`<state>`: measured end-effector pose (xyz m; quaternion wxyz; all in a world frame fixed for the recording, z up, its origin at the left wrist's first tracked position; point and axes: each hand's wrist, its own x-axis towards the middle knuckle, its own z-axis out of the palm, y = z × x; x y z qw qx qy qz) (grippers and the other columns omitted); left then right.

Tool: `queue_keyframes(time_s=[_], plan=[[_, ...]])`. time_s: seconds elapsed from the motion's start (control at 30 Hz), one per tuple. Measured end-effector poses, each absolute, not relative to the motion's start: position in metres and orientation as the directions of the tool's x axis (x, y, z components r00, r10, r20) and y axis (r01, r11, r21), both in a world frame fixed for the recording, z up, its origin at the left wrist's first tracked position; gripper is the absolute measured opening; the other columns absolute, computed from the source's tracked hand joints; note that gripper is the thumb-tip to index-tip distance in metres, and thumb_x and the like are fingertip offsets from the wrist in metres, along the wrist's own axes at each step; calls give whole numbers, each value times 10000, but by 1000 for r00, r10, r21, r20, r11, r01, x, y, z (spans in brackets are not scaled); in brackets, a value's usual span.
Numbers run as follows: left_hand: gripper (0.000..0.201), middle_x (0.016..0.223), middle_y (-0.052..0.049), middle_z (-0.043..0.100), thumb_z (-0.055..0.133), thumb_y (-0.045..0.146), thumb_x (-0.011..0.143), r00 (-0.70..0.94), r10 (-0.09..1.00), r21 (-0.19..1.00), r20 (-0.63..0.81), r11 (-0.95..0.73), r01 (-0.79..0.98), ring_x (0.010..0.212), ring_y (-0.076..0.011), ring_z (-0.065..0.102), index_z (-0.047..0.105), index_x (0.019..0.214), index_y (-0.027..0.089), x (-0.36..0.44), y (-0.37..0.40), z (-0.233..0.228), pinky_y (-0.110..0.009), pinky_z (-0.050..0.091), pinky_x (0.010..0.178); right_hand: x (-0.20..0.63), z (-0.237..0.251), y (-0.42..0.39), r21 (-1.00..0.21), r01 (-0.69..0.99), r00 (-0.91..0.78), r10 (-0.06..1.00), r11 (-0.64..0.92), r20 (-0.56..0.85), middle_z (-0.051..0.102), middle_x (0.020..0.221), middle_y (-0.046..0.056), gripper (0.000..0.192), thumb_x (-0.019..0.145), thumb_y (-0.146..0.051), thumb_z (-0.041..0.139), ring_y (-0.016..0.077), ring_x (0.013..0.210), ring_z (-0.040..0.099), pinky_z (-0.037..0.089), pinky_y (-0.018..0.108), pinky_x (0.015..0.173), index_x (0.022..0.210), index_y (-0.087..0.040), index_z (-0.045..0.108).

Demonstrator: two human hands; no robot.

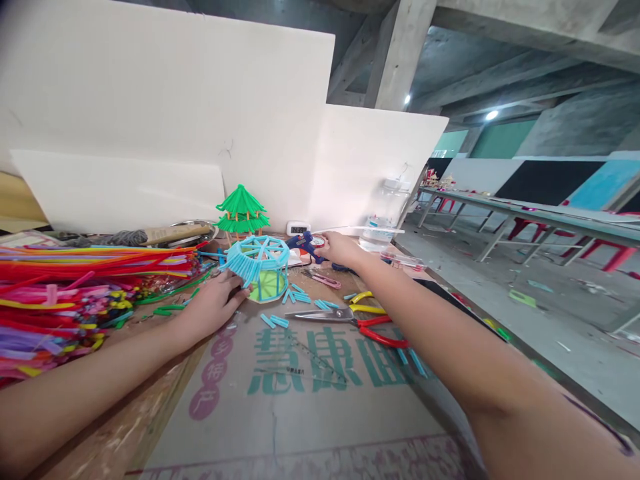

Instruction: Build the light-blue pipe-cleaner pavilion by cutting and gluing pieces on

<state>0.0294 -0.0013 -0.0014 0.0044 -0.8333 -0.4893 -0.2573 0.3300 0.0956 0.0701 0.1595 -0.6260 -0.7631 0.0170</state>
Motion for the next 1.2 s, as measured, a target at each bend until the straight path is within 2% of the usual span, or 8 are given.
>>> queue_keyframes(time_s=[0.2,0.37,0.43,0.57,0.73,0.93,1.07,1.2], plan=[[248,1031,-114,631,495,339,955,347,830,269,438,-489,830,998,-285,607,684,960,179,28,-2,-1,-402,467,861,307,49,123,-381,899,-182,975,216,124,741,1072,62,380,853,-353,685,185,857,699,533,253,731,1187,-180,634],[240,1034,-111,625,571,378,923,354,808,281,470,-518,808,1021,-294,597,741,960,213,28,-4,2,-413,458,882,296,36,132,-419,900,-85,990,124,110,628,1207,92,361,920,-344,625,227,1028,636,550,412,868,1221,-146,593],[252,993,-103,632,564,391,927,368,802,283,470,-532,798,980,-283,607,751,966,226,28,-5,3,-408,466,858,298,39,130,-439,894,-32,990,91,140,631,1188,101,341,925,-347,616,235,1029,634,547,416,861,1194,-137,606],[247,998,-102,657,572,378,926,374,796,289,476,-543,789,986,-268,625,749,962,209,29,-7,4,-371,479,861,313,55,117,-516,853,55,970,77,235,723,809,95,229,844,-339,685,207,730,666,498,287,636,905,-119,669],[254,1002,-56,741,541,374,945,375,790,282,485,-547,788,943,-238,676,749,982,234,30,-12,7,-339,491,841,332,71,91,-638,756,86,945,144,314,637,524,34,284,842,-427,629,145,463,533,380,250,456,753,-156,632],[290,1075,-37,757,503,389,966,436,751,197,495,-586,786,994,-243,680,740,1082,268,32,-18,8,-349,489,874,333,71,52,-758,612,114,923,226,368,639,528,22,295,830,-459,593,141,490,569,429,237,493,823,-166,624],[313,1057,-50,750,512,438,957,435,739,196,514,-595,779,987,-241,675,735,1092,265,32,-19,5,-348,486,881,330,65,37,-860,406,144,908,308,393,657,587,8,337,757,-459,665,149,536,610,467,249,551,933,-174,627],[372,1053,-59,737,556,539,905,403,744,249,533,-593,766,994,-248,662,742,1039,247,31,-17,4,-343,481,856,331,63,32,-873,354,120,910,335,397,639,566,4,275,720,-413,708,150,542,601,481,273,612,830,-173,633]])
